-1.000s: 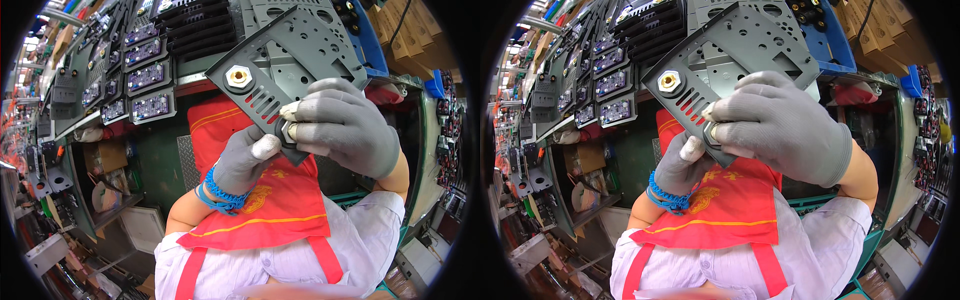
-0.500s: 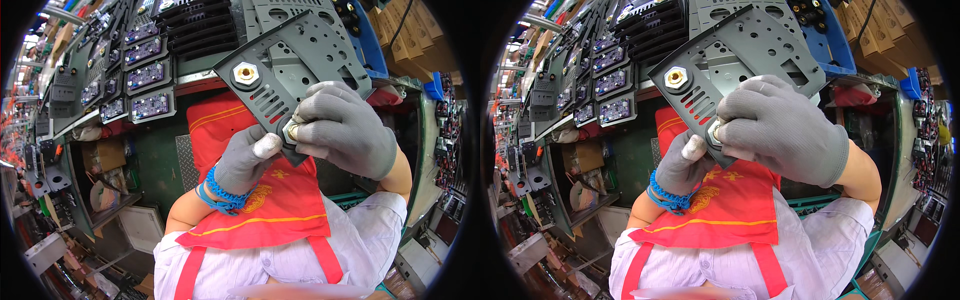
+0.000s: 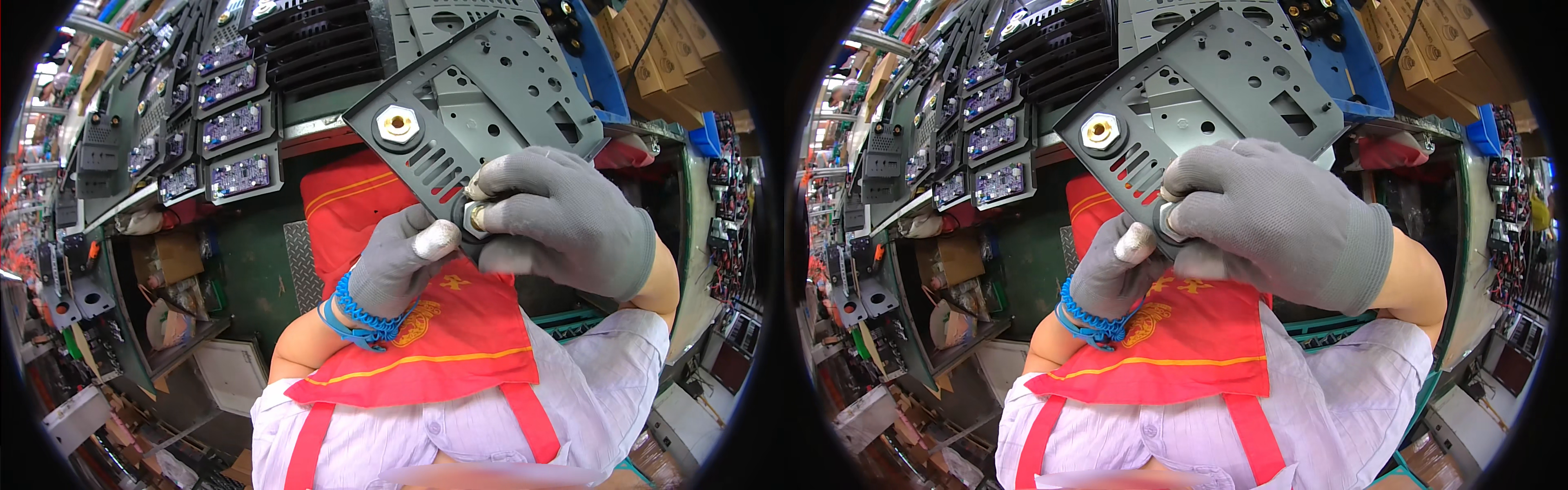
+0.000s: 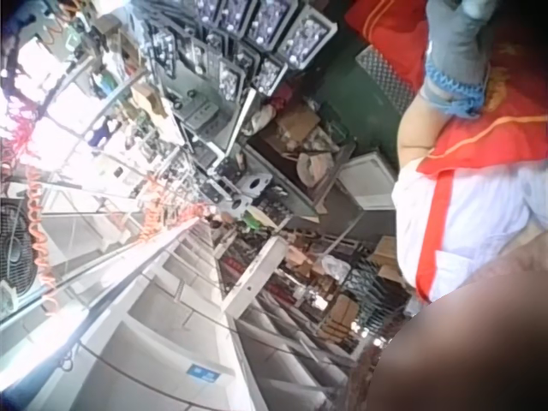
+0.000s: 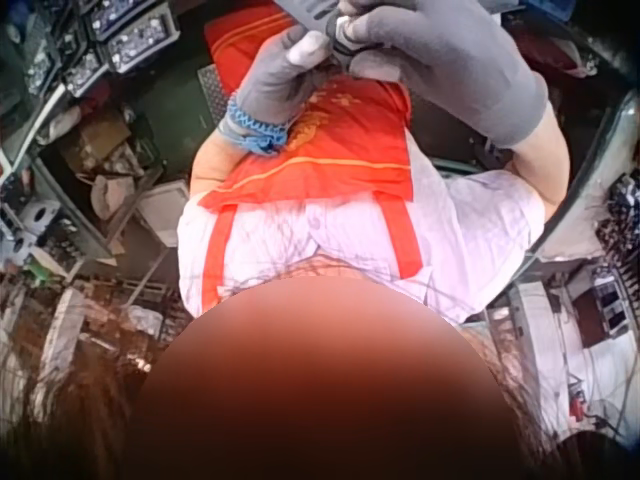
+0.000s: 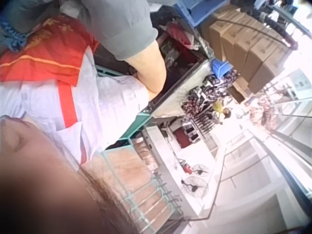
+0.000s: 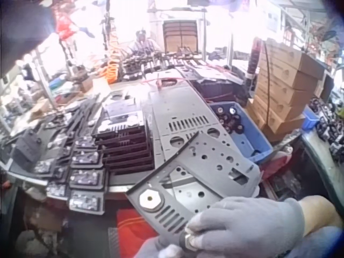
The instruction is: Assemble various electronic components, connectors, and carrying straps onto a grey metal inverter chassis at a factory workstation.
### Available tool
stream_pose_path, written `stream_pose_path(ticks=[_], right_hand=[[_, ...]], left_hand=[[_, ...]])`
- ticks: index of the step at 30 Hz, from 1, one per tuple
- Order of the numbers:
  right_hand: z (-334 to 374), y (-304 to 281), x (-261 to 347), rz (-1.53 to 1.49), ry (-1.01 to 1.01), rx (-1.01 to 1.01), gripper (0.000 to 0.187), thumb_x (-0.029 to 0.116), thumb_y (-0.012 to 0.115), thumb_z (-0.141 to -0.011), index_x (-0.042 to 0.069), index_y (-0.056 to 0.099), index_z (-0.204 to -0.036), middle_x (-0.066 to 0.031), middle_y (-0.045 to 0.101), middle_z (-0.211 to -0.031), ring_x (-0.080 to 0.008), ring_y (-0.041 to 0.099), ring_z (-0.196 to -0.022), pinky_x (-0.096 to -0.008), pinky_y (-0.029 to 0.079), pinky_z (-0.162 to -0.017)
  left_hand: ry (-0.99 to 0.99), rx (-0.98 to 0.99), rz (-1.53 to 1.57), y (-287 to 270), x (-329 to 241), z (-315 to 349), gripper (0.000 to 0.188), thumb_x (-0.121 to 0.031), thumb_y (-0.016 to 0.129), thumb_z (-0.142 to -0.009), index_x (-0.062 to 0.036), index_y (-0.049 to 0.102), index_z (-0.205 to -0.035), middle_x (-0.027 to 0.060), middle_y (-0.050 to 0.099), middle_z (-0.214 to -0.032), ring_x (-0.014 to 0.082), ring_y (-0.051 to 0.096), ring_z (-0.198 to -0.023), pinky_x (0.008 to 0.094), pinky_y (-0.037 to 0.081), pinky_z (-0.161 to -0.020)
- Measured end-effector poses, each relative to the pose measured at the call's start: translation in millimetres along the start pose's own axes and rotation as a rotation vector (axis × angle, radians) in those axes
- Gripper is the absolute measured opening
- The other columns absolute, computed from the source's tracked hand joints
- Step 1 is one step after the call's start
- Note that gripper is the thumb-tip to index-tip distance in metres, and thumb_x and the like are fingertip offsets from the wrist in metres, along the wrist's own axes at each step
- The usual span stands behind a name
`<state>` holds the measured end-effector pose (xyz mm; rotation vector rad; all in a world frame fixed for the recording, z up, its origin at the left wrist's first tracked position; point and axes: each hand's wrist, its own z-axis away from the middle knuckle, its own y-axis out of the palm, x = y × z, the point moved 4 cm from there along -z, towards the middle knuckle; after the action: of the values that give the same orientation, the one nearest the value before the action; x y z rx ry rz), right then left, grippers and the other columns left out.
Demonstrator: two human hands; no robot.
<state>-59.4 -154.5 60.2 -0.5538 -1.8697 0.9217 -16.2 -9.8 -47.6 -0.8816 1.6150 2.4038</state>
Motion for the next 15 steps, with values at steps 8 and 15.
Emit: stream_pose_path(ticks=[8, 15], right_hand=[[-7.7, -3.3, -2.2, 0.063, -0.104, 0.130, 0.030, 0.009, 0.072, -0.067, 0.009, 0.059, -0.094, -0.0041, 0.061, -0.098, -0.0247, 0.059, -0.090, -0.0365, 0.045, -0.077], [-5.1, 5.6, -1.0, 0.242, -0.029, 0.088, 0.035, 0.019, 0.073, -0.069, 0.009, 0.061, -0.101, -0.0043, 0.057, -0.089, -0.0231, 0.057, -0.085, -0.0349, 0.044, -0.072]], left_hand=[[-0.005, -0.003, -0.020, -0.3, 3.3, -0.7, 0.051, -0.028, 0.066, -0.086, 0.0074, 0.051, -0.120, 0.0151, 0.060, -0.112, 0.0217, 0.059, -0.103, 0.0351, 0.045, -0.094], [-0.039, 0.051, -0.037, 2.1, 2.0, -1.1, 0.056, -0.030, 0.066, -0.085, 0.0084, 0.048, -0.122, 0.0156, 0.058, -0.116, 0.0214, 0.058, -0.107, 0.0346, 0.045, -0.095]])
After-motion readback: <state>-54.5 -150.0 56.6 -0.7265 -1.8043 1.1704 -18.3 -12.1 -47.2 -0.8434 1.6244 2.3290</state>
